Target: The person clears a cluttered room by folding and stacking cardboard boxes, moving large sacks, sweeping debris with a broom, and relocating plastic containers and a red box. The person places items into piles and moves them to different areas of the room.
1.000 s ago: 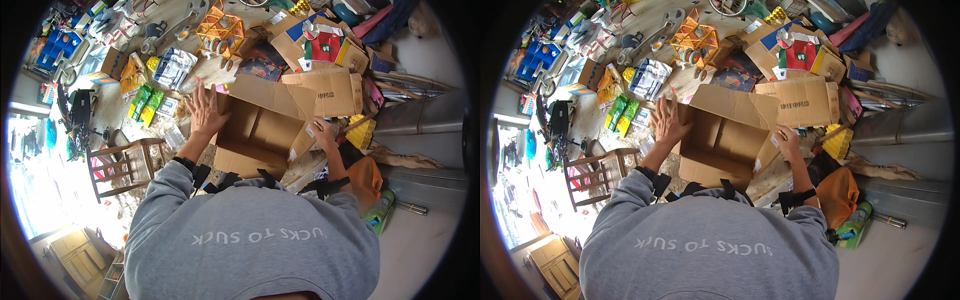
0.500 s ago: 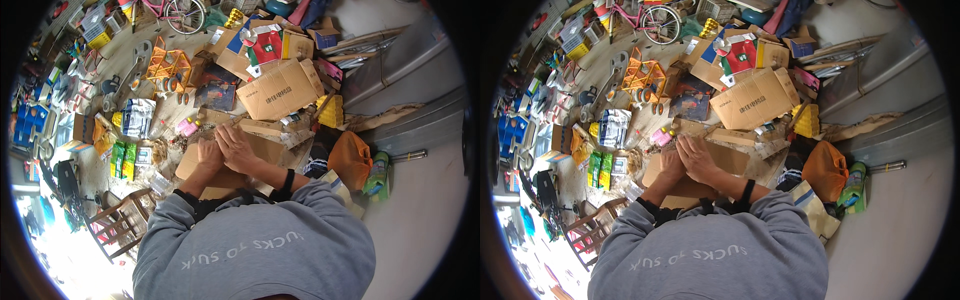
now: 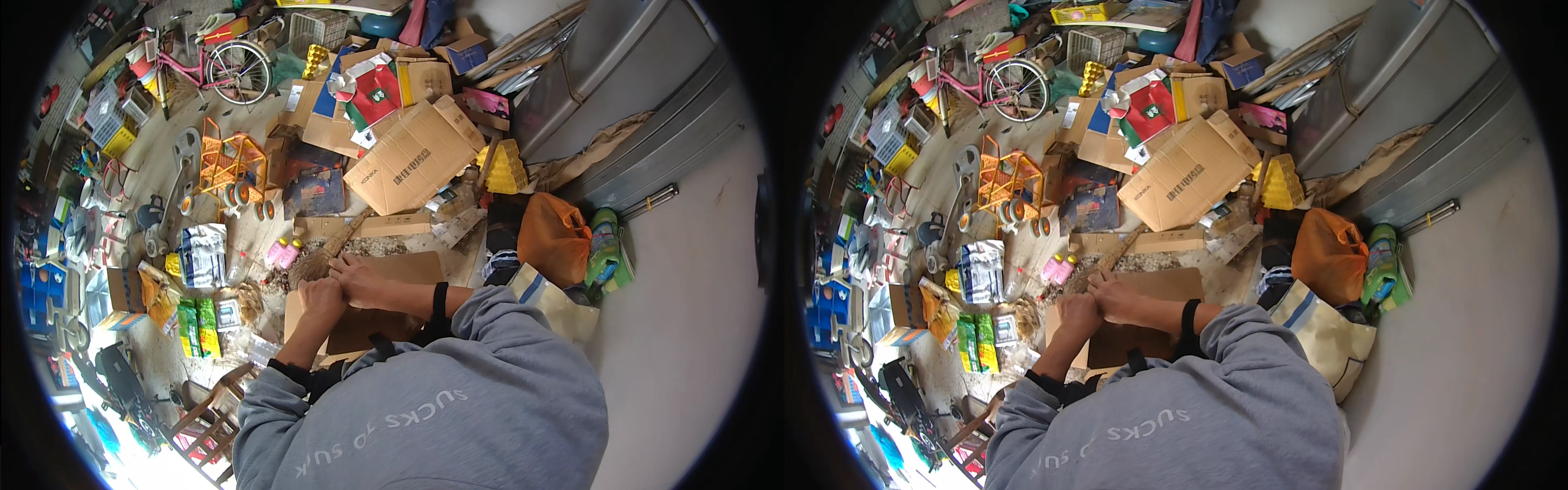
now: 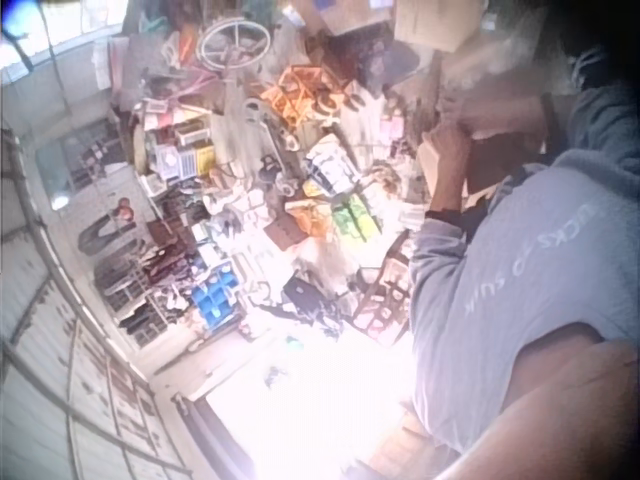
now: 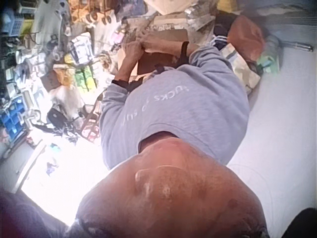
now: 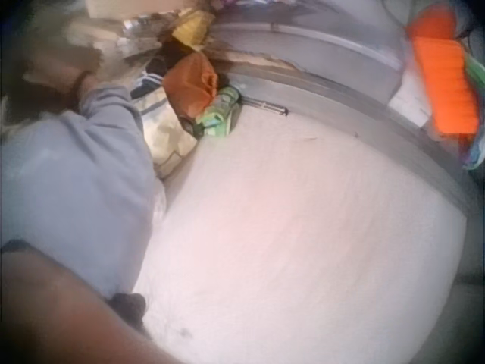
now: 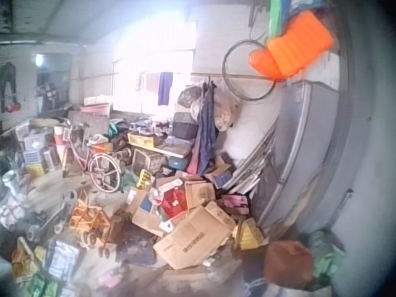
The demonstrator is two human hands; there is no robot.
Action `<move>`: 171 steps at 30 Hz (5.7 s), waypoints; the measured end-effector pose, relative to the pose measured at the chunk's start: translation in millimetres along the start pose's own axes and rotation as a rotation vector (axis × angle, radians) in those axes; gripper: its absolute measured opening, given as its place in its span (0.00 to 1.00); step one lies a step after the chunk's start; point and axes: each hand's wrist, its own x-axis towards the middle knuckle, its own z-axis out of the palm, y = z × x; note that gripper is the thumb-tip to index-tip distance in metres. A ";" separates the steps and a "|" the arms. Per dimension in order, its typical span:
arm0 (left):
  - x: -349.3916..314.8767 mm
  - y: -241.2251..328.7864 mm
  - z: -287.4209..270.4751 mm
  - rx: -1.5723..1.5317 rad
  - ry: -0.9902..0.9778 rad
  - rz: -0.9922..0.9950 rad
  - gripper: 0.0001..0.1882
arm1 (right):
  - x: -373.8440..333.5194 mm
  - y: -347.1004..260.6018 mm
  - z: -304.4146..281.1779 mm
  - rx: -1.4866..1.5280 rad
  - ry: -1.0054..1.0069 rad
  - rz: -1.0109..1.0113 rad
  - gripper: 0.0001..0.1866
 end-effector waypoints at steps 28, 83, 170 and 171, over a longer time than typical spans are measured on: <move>19.9 -113.2 5.2 -0.199 0.434 -0.055 0.41 | -35.1 130.4 -135.7 1.681 -0.096 0.369 0.24; -12.5 -91.0 46.6 -0.587 0.065 -0.456 0.19 | -10.1 163.3 -114.2 0.375 0.061 0.436 0.29; 193.3 -16.0 -60.1 -0.346 0.706 0.350 0.21 | -59.7 136.3 -79.4 1.326 -0.070 0.491 0.23; 201.7 -10.8 -61.6 -0.312 0.622 0.317 0.20 | -61.0 142.4 -79.9 1.352 -0.054 0.478 0.23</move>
